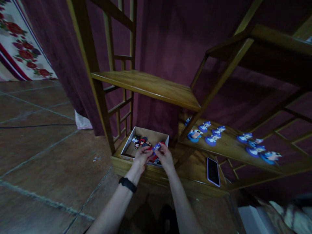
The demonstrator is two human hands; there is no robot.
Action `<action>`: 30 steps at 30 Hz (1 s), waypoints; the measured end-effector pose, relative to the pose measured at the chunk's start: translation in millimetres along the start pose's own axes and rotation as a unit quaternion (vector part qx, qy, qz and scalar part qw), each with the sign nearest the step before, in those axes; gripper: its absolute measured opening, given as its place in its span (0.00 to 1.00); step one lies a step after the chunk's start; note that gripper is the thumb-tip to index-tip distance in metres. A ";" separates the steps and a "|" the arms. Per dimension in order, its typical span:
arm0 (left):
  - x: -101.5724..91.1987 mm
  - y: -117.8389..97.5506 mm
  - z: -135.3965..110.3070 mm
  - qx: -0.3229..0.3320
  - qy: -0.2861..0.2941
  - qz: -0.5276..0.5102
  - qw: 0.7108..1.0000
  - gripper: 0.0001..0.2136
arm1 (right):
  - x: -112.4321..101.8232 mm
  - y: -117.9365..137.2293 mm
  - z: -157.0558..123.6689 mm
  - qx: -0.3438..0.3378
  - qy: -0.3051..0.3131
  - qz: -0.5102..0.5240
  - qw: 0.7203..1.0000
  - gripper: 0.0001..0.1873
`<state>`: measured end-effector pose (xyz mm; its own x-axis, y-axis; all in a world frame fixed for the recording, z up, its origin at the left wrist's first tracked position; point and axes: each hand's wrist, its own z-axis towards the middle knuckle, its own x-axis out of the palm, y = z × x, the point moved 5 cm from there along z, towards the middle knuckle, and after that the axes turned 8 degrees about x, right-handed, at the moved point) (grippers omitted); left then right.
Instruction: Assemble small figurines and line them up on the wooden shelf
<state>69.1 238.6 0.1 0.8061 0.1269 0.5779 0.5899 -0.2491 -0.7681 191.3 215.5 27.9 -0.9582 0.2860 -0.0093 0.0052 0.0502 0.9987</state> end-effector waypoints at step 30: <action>-9.3 -7.0 1.0 -0.074 -0.006 0.039 0.996 0.05 | 1.3 -26.0 5.9 0.077 -0.019 0.038 0.996 0.14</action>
<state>57.5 240.2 -0.2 0.8507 0.1125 0.5135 0.5121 -0.3977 -0.7613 191.7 220.2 1.7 -0.9420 0.3300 0.0609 0.1237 0.1726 0.9772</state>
